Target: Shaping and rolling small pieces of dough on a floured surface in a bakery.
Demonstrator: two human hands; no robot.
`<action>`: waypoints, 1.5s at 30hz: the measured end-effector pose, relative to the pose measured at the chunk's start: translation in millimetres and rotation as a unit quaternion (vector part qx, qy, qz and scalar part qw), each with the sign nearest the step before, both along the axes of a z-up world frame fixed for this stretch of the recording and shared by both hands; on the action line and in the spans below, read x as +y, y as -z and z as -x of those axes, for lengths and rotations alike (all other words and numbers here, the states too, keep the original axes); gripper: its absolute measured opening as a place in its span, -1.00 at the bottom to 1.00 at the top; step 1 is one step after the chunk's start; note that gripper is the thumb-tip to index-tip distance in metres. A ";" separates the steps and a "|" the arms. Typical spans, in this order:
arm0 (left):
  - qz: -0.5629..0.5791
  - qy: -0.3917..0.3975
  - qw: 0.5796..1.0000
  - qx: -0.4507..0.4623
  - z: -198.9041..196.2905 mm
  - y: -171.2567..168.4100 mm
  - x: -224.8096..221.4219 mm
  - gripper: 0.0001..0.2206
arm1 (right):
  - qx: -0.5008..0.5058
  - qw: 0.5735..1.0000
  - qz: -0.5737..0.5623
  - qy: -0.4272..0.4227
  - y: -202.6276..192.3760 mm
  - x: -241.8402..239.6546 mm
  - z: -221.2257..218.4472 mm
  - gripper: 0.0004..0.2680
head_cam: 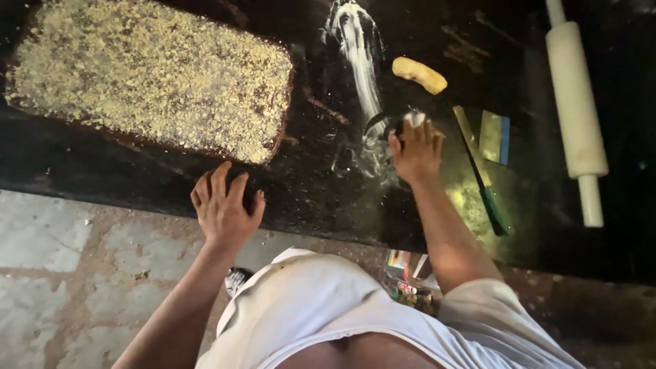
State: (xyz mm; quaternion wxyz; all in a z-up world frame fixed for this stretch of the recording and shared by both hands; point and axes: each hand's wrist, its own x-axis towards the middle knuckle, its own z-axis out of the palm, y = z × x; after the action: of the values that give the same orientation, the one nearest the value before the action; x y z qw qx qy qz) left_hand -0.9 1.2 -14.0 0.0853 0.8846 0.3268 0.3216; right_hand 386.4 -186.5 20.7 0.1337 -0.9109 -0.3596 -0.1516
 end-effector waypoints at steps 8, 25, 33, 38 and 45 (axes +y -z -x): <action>-0.014 -0.005 1.000 -0.008 -0.6 -6.1 -2.7 -0.63 | -0.021 0.999 0.018 -0.025 -3.2 26.3 -134.0 -0.56; -0.009 -0.014 1.000 -0.007 -1.5 -12.3 -3.2 -0.61 | 0.193 0.980 -0.019 0.044 -24.0 100.4 -173.7 -0.73; -0.019 -0.003 1.000 -0.014 0.9 -2.7 0.8 -0.62 | 0.254 0.964 -0.033 0.073 -129.6 26.1 0.2 -0.62; -0.033 0.004 0.999 -0.017 -3.3 -2.6 -0.3 -0.63 | -0.246 0.925 0.288 -0.031 -1.3 -20.1 51.7 -0.46; -0.021 0.002 1.000 -0.002 1.8 -5.5 2.0 -0.65 | 0.304 0.902 0.300 -0.063 -110.5 -5.3 -4.8 -0.60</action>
State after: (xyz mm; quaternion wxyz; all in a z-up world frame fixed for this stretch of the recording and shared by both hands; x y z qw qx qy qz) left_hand -2.7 3.2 -8.5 0.0677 0.8860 0.3184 0.3301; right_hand 391.2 -191.8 131.2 -0.0335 -0.8851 -0.3870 0.2563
